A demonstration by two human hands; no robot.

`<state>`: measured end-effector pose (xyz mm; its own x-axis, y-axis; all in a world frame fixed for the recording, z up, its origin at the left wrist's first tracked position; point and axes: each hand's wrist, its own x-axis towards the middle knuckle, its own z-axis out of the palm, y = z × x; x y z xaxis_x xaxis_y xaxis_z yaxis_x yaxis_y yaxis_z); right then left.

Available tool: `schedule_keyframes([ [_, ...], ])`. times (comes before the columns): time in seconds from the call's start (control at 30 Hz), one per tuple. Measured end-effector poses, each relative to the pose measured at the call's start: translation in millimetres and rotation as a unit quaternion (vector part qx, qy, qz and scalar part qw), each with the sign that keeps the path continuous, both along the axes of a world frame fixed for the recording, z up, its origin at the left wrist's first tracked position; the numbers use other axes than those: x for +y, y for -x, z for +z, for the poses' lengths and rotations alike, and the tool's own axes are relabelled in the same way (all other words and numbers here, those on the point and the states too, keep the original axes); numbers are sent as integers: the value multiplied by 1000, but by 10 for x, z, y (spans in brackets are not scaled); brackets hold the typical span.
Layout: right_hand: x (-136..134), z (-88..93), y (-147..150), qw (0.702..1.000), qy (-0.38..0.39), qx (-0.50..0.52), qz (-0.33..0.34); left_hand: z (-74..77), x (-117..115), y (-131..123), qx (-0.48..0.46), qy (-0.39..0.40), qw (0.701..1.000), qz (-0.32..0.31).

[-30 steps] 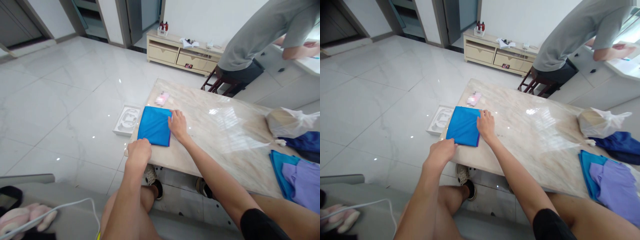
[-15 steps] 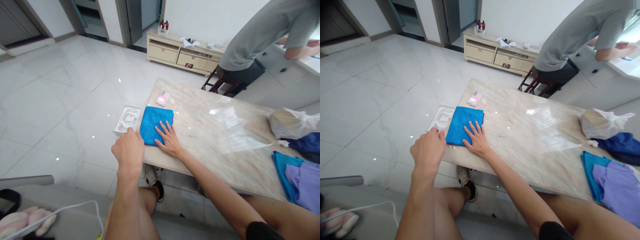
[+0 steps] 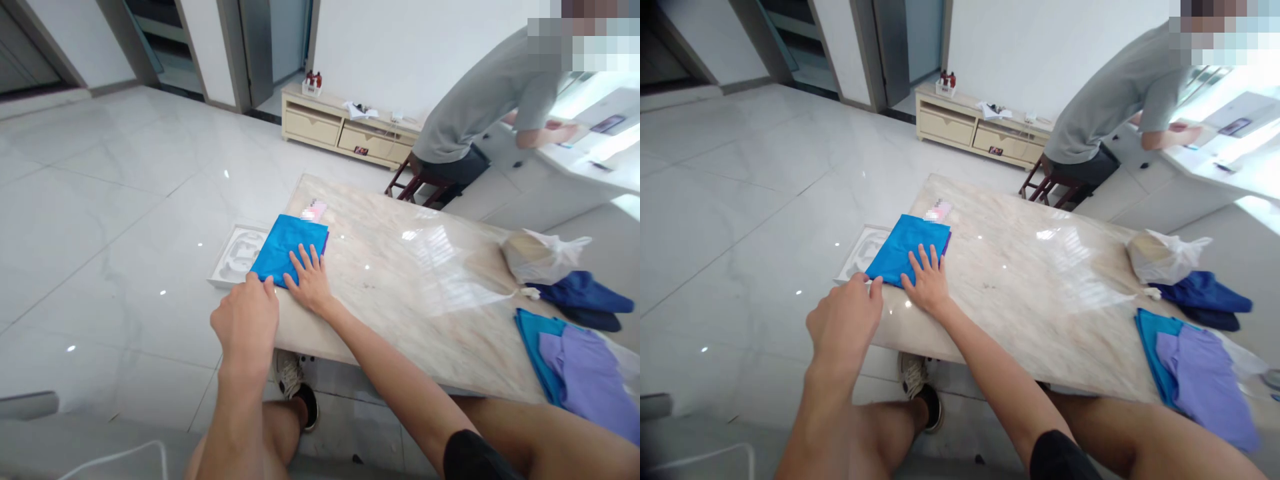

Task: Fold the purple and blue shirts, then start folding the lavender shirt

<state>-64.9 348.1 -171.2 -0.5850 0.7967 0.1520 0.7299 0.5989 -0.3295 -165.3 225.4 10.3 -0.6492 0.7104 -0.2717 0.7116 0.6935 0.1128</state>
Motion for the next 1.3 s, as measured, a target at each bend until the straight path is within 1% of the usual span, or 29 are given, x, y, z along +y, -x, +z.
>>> schedule_keyframes([
  [0.1,23,121,-28,1000,3,-21,13,22,5,-17,-5,4,1000,-5],
  [0.17,95,203,-50,999,-17,-17,27,45,14,-33,-7,2,1000,-6],
  [0.23,191,241,-88,998,-33,-10,56,67,24,-48,-9,1,1000,-5],
  [0.3,283,217,-146,996,-22,-16,90,79,34,-59,-10,3,1000,-2],
  [0.37,349,152,-209,993,-1,-28,115,80,40,-62,-8,2,1000,-1],
  [0.5,401,42,-294,991,-4,-24,134,65,29,-55,-2,-7,1000,-6],
  [0.7,406,39,-308,990,-16,-18,140,68,9,-67,-2,-16,1000,-15],
  [0.97,386,38,-306,991,-18,-6,134,105,63,-174,-15,-10,999,-32],
  [1.3,380,43,-298,991,-24,-10,134,114,68,-177,-12,-7,999,-33],
])
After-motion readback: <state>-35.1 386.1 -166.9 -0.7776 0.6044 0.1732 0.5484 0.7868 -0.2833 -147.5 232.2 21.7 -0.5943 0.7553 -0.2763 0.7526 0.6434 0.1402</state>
